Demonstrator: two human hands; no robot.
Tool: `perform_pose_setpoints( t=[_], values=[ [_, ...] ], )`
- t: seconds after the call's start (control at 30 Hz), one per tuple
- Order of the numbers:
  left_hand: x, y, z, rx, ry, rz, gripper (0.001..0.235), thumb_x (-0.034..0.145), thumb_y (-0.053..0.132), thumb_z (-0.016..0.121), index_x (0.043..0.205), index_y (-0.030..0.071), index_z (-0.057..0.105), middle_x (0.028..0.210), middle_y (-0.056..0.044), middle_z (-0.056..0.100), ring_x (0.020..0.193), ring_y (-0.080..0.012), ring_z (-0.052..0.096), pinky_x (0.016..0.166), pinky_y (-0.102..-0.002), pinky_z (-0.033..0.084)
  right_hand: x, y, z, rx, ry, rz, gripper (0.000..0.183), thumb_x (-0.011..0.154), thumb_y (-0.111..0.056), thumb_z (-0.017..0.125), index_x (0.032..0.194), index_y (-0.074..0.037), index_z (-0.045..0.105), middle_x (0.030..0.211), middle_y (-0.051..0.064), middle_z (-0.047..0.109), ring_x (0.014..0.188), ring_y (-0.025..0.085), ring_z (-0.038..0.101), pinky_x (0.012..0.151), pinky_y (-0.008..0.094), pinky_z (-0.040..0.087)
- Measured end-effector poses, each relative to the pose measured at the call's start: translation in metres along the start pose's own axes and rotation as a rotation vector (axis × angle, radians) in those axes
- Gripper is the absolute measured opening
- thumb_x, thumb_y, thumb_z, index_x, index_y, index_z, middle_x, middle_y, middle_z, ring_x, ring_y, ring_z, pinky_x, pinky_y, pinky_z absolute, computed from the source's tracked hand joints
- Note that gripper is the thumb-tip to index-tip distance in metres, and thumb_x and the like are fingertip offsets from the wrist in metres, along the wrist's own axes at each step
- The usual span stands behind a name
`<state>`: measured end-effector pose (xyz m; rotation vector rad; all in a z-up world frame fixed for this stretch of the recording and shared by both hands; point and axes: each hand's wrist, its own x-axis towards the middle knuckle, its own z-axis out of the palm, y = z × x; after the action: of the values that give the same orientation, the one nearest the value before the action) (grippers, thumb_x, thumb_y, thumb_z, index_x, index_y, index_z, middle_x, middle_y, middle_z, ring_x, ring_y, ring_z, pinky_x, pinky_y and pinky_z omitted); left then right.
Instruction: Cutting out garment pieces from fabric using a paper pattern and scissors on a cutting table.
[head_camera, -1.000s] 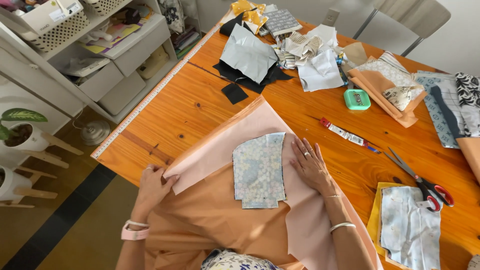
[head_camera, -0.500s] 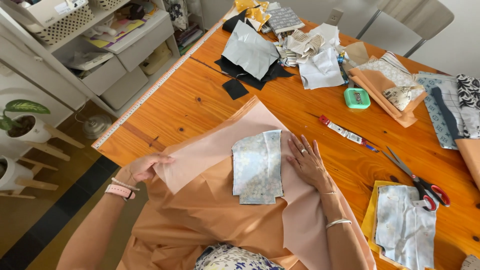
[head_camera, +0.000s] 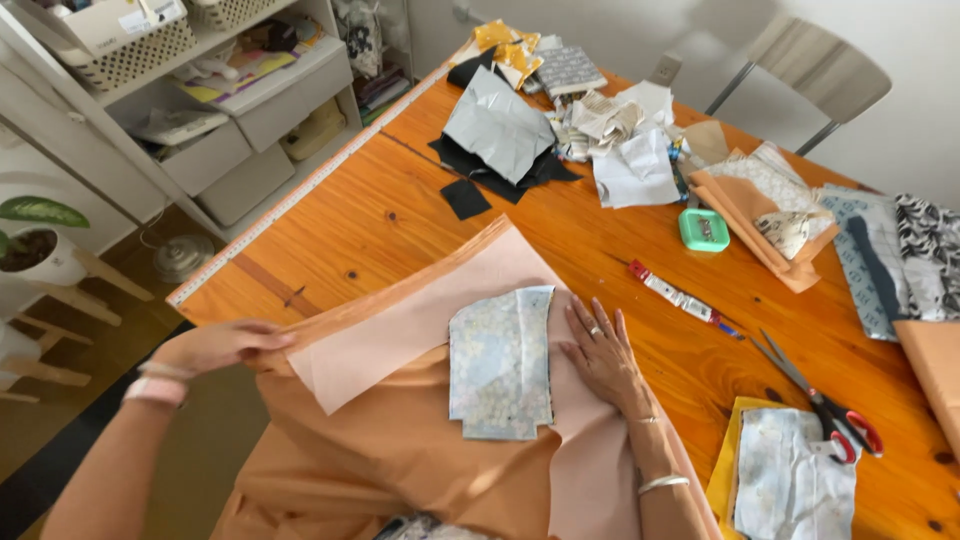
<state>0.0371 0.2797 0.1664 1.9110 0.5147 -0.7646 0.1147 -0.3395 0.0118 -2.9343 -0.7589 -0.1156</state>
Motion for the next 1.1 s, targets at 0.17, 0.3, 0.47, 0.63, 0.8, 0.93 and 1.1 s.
perform_pose_setpoints(
  t=[0.17, 0.3, 0.47, 0.63, 0.8, 0.93, 1.1],
  values=[
    [0.039, -0.041, -0.025, 0.212, 0.402, 0.185, 0.061, 0.090, 0.058, 0.084, 0.069, 0.013, 0.048, 0.070, -0.004, 0.042, 0.068, -0.0195, 0.040, 0.068, -0.032, 0.021, 0.002, -0.005, 0.005, -0.003, 0.146, -0.037, 0.070, 0.113, -0.056, 0.036, 0.174, -0.023, 0.028, 0.183, -0.004, 0.023, 0.168, 0.032, 0.019, 0.132, 0.063, 0.009],
    [0.128, -0.044, -0.013, 0.538, 1.045, 0.600, 0.035, 0.107, 0.048, 0.072, 0.104, 0.013, 0.074, 0.086, -0.009, 0.065, 0.090, -0.0292, 0.063, 0.084, -0.045, 0.047, 0.004, -0.007, 0.005, 0.024, 0.120, -0.003, 0.070, 0.113, -0.056, 0.035, 0.175, -0.023, 0.025, 0.183, -0.005, 0.022, 0.168, 0.031, 0.016, 0.133, 0.061, 0.005],
    [0.145, 0.100, 0.137, 0.405, 0.805, 1.318, 0.029, 0.102, 0.035, 0.076, 0.129, 0.025, 0.079, 0.104, -0.002, 0.078, 0.101, -0.0256, 0.075, 0.089, -0.037, 0.062, 0.005, -0.012, 0.009, 0.025, -0.015, 0.087, 0.072, 0.113, -0.063, 0.035, 0.175, -0.029, 0.024, 0.183, -0.002, 0.019, 0.168, 0.037, 0.007, 0.130, 0.070, 0.004],
    [0.326, 0.161, 0.238, 0.433, 0.926, 1.256, 0.048, 0.099, 0.041, 0.078, 0.138, 0.015, 0.069, 0.112, -0.015, 0.071, 0.100, -0.0344, 0.075, 0.085, -0.045, 0.065, 0.008, -0.044, -0.004, 0.024, -0.050, 0.197, 0.071, 0.112, -0.062, 0.035, 0.174, -0.029, 0.026, 0.184, -0.002, 0.019, 0.167, 0.045, 0.002, 0.127, 0.076, -0.001],
    [0.367, 0.210, 0.252, 0.380, 0.879, 0.940, 0.048, 0.099, 0.066, 0.068, 0.097, 0.018, 0.072, 0.085, -0.009, 0.074, 0.083, -0.0370, 0.076, 0.085, -0.051, 0.057, 0.005, -0.072, -0.012, -0.012, 0.009, 0.239, 0.070, 0.111, -0.061, 0.036, 0.174, -0.029, 0.029, 0.183, -0.001, 0.021, 0.166, 0.049, 0.001, 0.124, 0.079, -0.004],
    [0.363, 0.212, 0.254, 0.428, 0.823, 1.033, 0.030, 0.107, 0.045, 0.068, 0.101, 0.015, 0.069, 0.087, -0.011, 0.073, 0.087, -0.0368, 0.076, 0.081, -0.050, 0.059, -0.028, -0.067, -0.024, -0.028, 0.069, 0.215, 0.069, 0.110, -0.058, 0.043, 0.171, -0.025, 0.036, 0.183, 0.001, 0.021, 0.167, 0.044, 0.008, 0.127, 0.075, 0.003],
    [0.368, 0.210, 0.250, 0.519, 0.876, 1.175, 0.023, 0.111, 0.041, 0.064, 0.103, 0.020, 0.062, 0.087, -0.005, 0.070, 0.086, -0.0299, 0.075, 0.079, -0.045, 0.058, -0.089, -0.068, -0.010, -0.039, 0.073, 0.359, 0.076, 0.111, -0.065, 0.038, 0.174, -0.023, 0.029, 0.184, 0.008, 0.017, 0.165, 0.048, 0.012, 0.126, 0.078, 0.004]
  ],
)
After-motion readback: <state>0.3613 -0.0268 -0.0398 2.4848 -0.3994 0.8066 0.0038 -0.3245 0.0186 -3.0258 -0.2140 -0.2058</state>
